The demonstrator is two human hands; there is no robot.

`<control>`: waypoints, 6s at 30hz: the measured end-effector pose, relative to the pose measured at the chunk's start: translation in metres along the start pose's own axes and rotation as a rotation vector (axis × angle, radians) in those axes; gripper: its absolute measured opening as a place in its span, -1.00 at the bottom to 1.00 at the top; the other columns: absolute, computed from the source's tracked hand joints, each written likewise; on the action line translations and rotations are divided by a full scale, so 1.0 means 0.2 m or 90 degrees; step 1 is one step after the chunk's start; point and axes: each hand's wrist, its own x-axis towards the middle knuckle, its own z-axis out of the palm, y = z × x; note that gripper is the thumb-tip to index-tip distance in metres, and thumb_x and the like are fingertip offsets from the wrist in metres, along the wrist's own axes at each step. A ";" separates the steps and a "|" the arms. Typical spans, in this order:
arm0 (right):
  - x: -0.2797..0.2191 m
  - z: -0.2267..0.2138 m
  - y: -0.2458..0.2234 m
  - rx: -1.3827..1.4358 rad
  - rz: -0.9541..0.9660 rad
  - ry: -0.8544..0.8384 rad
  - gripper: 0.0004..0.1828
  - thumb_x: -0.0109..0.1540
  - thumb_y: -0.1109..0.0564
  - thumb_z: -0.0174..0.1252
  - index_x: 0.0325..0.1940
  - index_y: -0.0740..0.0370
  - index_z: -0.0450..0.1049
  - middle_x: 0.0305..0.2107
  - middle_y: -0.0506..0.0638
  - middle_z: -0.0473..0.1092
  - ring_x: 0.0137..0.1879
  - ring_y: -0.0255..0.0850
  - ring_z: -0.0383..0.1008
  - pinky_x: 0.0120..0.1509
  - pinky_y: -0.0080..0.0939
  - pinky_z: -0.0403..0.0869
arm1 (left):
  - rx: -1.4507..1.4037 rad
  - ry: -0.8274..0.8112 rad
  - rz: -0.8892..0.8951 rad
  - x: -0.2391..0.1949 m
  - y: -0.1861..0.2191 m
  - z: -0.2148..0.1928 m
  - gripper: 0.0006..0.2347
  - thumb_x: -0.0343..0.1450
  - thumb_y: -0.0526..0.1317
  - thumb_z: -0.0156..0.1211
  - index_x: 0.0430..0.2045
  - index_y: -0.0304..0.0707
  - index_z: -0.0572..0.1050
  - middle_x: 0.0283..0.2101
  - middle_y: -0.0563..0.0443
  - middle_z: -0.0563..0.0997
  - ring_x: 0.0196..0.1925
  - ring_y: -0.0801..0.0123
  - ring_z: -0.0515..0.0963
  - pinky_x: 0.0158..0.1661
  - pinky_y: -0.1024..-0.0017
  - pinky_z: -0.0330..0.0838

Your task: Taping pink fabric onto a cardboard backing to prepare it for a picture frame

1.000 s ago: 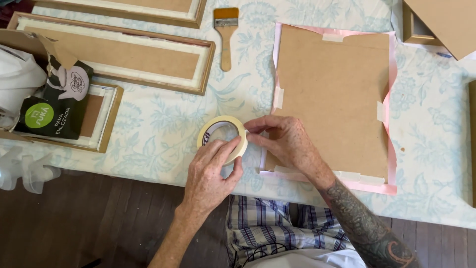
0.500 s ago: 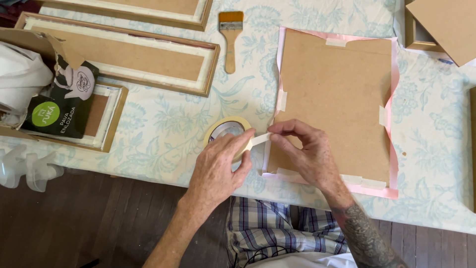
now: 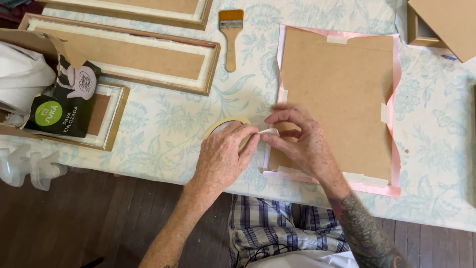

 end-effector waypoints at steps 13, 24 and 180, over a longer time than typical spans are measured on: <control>-0.03 0.04 0.14 -0.042 -0.186 -0.001 -0.92 0.26 0.15 0.35 -0.16 0.09 0.65 -0.36 -0.02 0.50 -0.17 -0.25 0.51 -0.03 -0.24 0.52 | -0.045 0.041 0.064 -0.04 0.00 -0.02 -0.84 0.53 -0.13 0.11 -0.29 -0.05 0.65 -0.47 0.04 0.58 -0.36 0.19 0.71 -0.37 0.29 0.60; -0.13 0.04 0.02 0.213 -0.115 0.113 -0.86 0.22 0.33 0.35 -0.14 0.35 0.61 -0.37 0.04 0.54 -0.21 -0.32 0.47 -0.05 -0.29 0.57 | 0.099 0.196 0.144 -0.06 -0.09 -0.11 -0.88 0.53 -0.20 0.19 -0.16 -0.17 0.63 -0.47 -0.08 0.52 -0.44 0.06 0.67 -0.41 0.20 0.60; -0.30 -0.11 0.05 -0.296 0.036 -0.122 -0.88 0.17 0.14 0.38 -0.21 0.04 0.65 -0.40 -0.08 0.55 -0.05 -0.14 0.54 0.08 -0.12 0.54 | 0.053 -0.271 0.050 -0.07 0.08 0.06 -0.92 0.37 -0.26 0.33 -0.33 -0.17 0.62 -0.36 0.02 0.65 -0.13 0.22 0.67 0.11 0.11 0.34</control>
